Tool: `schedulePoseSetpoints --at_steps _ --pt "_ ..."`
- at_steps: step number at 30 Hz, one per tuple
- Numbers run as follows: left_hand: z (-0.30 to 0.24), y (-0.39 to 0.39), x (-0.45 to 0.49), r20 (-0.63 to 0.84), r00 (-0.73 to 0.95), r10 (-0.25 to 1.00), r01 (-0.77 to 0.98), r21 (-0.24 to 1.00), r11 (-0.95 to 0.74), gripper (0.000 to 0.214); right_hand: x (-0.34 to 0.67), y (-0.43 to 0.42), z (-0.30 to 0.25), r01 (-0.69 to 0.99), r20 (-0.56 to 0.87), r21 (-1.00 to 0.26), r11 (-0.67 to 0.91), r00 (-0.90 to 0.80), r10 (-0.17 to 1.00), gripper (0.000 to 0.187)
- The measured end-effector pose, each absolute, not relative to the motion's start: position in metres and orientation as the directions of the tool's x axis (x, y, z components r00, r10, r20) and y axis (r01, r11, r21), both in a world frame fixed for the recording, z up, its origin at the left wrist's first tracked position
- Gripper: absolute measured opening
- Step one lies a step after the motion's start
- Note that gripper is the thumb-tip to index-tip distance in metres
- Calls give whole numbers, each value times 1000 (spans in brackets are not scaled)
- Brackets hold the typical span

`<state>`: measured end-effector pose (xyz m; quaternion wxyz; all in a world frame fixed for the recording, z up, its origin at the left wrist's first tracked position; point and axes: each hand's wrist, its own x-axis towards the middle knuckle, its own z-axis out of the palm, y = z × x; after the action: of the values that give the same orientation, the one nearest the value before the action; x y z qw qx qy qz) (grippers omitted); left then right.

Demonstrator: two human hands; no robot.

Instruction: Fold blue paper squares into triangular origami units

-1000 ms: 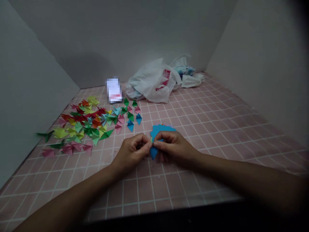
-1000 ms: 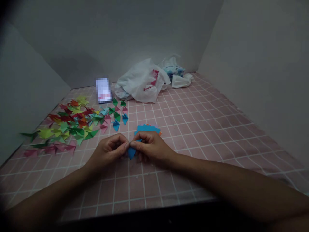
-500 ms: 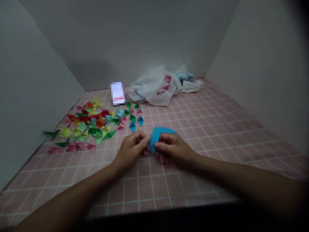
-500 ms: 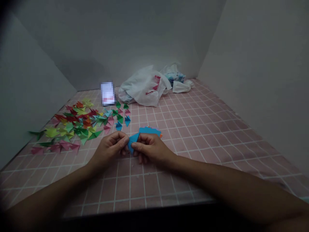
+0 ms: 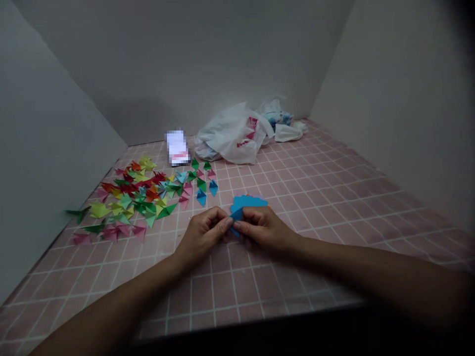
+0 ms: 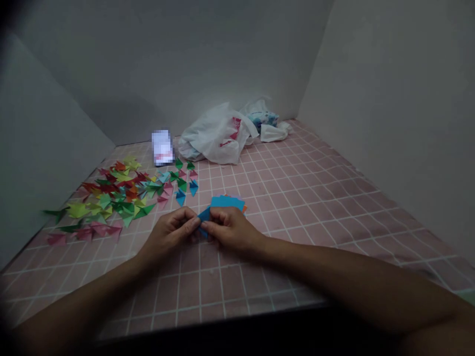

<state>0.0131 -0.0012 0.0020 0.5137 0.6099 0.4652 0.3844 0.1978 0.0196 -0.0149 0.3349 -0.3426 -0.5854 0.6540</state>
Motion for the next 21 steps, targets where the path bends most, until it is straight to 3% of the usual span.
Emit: schedulePoseSetpoints --at_steps 3,7,13,21 --pt "2 -2 14 -1 245 970 136 990 -34 24 198 19 -15 -84 -64 -987 -135 -569 820 29" --pt "-2 0 15 -100 196 976 -6 995 103 31 199 21 -18 -191 -45 -962 -194 -591 805 30" --pt "-9 0 18 -201 271 942 -230 936 266 39 202 24 -22 -286 -12 -924 -252 -640 769 35" --pt "-8 -3 21 -236 347 908 -324 878 352 43 201 22 -19 -306 -31 -890 -338 -699 714 36"
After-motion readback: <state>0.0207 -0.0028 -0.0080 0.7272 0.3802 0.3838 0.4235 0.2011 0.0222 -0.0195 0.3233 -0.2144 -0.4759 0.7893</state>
